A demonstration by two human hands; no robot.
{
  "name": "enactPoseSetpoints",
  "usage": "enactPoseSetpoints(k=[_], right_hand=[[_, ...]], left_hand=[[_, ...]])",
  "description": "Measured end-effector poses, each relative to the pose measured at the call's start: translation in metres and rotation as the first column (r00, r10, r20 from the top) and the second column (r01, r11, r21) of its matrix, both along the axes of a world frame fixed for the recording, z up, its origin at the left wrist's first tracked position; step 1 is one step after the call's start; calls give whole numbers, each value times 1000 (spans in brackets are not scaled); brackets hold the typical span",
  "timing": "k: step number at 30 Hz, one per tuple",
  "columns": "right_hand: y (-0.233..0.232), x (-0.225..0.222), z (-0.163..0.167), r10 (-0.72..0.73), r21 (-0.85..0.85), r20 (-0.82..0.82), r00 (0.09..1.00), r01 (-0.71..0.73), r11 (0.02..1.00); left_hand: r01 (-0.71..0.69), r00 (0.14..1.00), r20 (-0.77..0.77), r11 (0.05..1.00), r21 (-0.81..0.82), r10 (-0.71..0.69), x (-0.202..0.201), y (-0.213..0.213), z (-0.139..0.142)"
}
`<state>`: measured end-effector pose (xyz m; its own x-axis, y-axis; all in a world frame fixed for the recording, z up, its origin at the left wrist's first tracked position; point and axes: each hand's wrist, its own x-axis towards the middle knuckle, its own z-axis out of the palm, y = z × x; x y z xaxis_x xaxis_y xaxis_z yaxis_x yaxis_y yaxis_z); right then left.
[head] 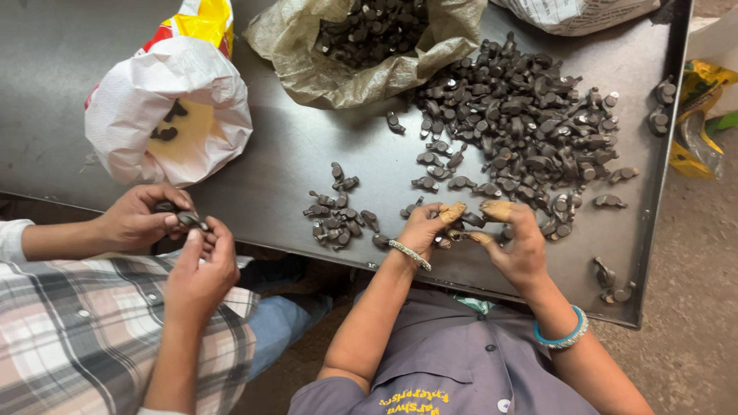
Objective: The person picks up small dark curved items one at a time from a metal table, presses and turns each item in both hands, and sets it back on the table or places items into a paper sack on the table. A second person alongside performs similar handling of the same items.
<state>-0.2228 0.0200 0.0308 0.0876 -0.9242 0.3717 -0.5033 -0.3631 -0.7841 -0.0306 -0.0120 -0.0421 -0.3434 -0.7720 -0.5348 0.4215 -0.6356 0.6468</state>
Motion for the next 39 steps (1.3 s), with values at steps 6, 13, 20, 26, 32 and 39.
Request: enactPoseSetpoints(k=[6,13,20,26,32,39], right_hand=[[5,0,-6,5,201,332,943,-76,977],[-3,-16,-28,-102,385,540,836,-138,913],[-10,-27,-58,-225,472,783,580,-319,822],[-9,-24,-72,-301,499,826,476,-372,783],[-11,-23,-72,-319,536,796,514,-356,765],[-11,-24,-74,-297,504,819,492,-369,781]], left_hand=[[-6,979,-195,977,214,49,3,7,-6],[20,995,-103,992,128,-7,-3,12,2],[59,994,-96,997,52,-54,-7,9,9],[93,987,-139,995,45,-86,-9,9,9],[98,978,-188,995,30,-90,-7,11,6],[92,990,-103,994,-66,-98,-5,11,-6]])
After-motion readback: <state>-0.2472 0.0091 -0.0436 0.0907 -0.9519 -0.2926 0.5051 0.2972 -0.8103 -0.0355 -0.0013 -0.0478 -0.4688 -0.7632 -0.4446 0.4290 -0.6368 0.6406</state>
